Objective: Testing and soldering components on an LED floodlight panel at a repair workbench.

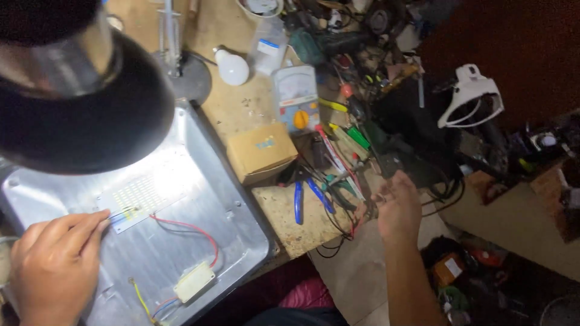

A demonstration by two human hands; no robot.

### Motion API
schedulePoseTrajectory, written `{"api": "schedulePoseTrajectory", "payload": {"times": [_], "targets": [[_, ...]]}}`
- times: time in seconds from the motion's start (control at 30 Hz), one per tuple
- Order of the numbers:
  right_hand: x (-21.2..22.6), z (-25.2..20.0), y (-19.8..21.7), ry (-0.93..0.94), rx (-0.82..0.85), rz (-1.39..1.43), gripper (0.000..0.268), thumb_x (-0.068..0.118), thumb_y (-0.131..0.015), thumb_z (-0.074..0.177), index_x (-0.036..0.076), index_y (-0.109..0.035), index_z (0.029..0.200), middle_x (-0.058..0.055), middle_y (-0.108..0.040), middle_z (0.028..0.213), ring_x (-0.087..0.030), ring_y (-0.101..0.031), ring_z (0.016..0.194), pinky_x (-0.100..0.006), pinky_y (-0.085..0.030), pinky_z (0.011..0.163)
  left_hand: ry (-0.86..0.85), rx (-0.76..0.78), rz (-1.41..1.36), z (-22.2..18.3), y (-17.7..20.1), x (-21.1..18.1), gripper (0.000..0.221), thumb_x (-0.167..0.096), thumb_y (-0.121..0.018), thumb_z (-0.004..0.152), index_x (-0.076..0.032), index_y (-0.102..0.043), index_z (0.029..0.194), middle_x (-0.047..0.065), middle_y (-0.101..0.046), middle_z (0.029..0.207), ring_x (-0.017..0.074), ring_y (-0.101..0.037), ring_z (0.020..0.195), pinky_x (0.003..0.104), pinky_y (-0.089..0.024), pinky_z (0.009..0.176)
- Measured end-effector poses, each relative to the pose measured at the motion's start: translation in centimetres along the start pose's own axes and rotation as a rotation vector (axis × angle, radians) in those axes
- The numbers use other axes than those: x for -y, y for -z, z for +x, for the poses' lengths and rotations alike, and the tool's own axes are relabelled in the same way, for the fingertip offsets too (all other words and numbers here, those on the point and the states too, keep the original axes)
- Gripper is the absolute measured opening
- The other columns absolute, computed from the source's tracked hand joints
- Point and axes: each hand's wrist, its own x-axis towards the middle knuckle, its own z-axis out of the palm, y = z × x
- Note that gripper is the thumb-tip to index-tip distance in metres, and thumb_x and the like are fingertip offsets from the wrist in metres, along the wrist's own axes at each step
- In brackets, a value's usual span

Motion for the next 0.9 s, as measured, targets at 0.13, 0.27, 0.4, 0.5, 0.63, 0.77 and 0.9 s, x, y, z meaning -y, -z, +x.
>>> {"api": "schedulePoseTrajectory", "payload": {"times": [0.13,0.27,0.4,0.5,0.63,0.77,0.9], "targets": [[0.5,4.6,-0.3,-0.011,-0.054,0.003,0.041,0.022,-0.054,0.101,0.010,-0.051,0.140,-0.009,-0.065,0.112,-0.018,-0.067,0.086,-0.032,-0.053,0.070,-0.007,-0.007,-0.001,0.4,-0.1,-0.2,0.014,-0.014,-0.084,0.108,-0.023,-0.085,0.118,-0.003,-0.078,0.114,0.0226,-0.069,0.098,0.036,-0.053,0.096],[0.6,9.0,0.1,-0.184,-0.211,0.076,0.044,0.040,-0.056,0.098,0.026,-0.065,0.139,0.006,-0.065,0.106,-0.012,-0.066,0.088,-0.030,-0.049,0.071,0.001,-0.010,-0.049,1.7,1.8,-1.2,0.009,-0.015,-0.081,0.101,-0.020,-0.083,0.108,-0.003,-0.075,0.103,0.0253,-0.065,0.090,0.040,-0.048,0.082],[1.0,3.2,-2.4,-0.275,-0.310,0.142,0.022,0.033,-0.069,0.103,0.017,-0.059,0.091,0.004,-0.056,0.082,-0.011,-0.059,0.073,-0.028,-0.046,0.066,-0.001,0.016,-0.047,0.8,1.6,-0.9,0.011,-0.017,-0.081,0.101,-0.022,-0.083,0.111,-0.004,-0.075,0.105,0.0250,-0.066,0.092,0.040,-0.050,0.083],[0.5,0.7,-3.1,-0.163,-0.184,-0.045,0.030,0.019,-0.056,0.104,0.006,-0.062,0.130,-0.005,-0.053,0.090,-0.017,-0.050,0.077,-0.034,-0.036,0.061,0.033,0.019,0.010,0.1,0.6,-0.4,0.014,-0.019,-0.083,0.106,-0.026,-0.084,0.118,-0.006,-0.076,0.113,0.0240,-0.067,0.099,0.037,-0.049,0.091],[1.8,2.0,-3.5,-0.140,-0.148,-0.027,0.015,0.022,-0.053,0.101,0.013,-0.055,0.113,-0.003,-0.053,0.092,-0.015,-0.055,0.074,-0.030,-0.039,0.060,0.006,0.004,0.037,-0.1,0.0,0.0,0.012,-0.017,-0.084,0.110,-0.025,-0.085,0.119,-0.004,-0.078,0.113,0.0224,-0.068,0.098,0.035,-0.053,0.096],[-3.6,14.1,2.5,-0.005,0.039,0.055,0.032,0.041,-0.057,0.104,0.025,-0.060,0.131,-0.003,-0.076,0.112,-0.016,-0.074,0.080,-0.032,-0.056,0.054,0.017,0.017,-0.014,0.7,1.3,-0.6,0.015,-0.017,-0.082,0.100,-0.025,-0.082,0.113,-0.004,-0.077,0.109,0.0250,-0.067,0.093,0.040,-0.049,0.086],[-4.7,20.5,8.5,0.129,0.421,0.102,0.050,0.048,-0.025,0.105,0.029,-0.057,0.139,-0.006,-0.070,0.132,-0.030,-0.072,0.111,-0.051,-0.052,0.079,0.070,0.053,-0.063,1.5,2.2,-1.0,0.015,-0.019,-0.076,0.094,-0.023,-0.077,0.108,-0.004,-0.071,0.099,0.0286,-0.061,0.088,0.045,-0.045,0.080]]}}
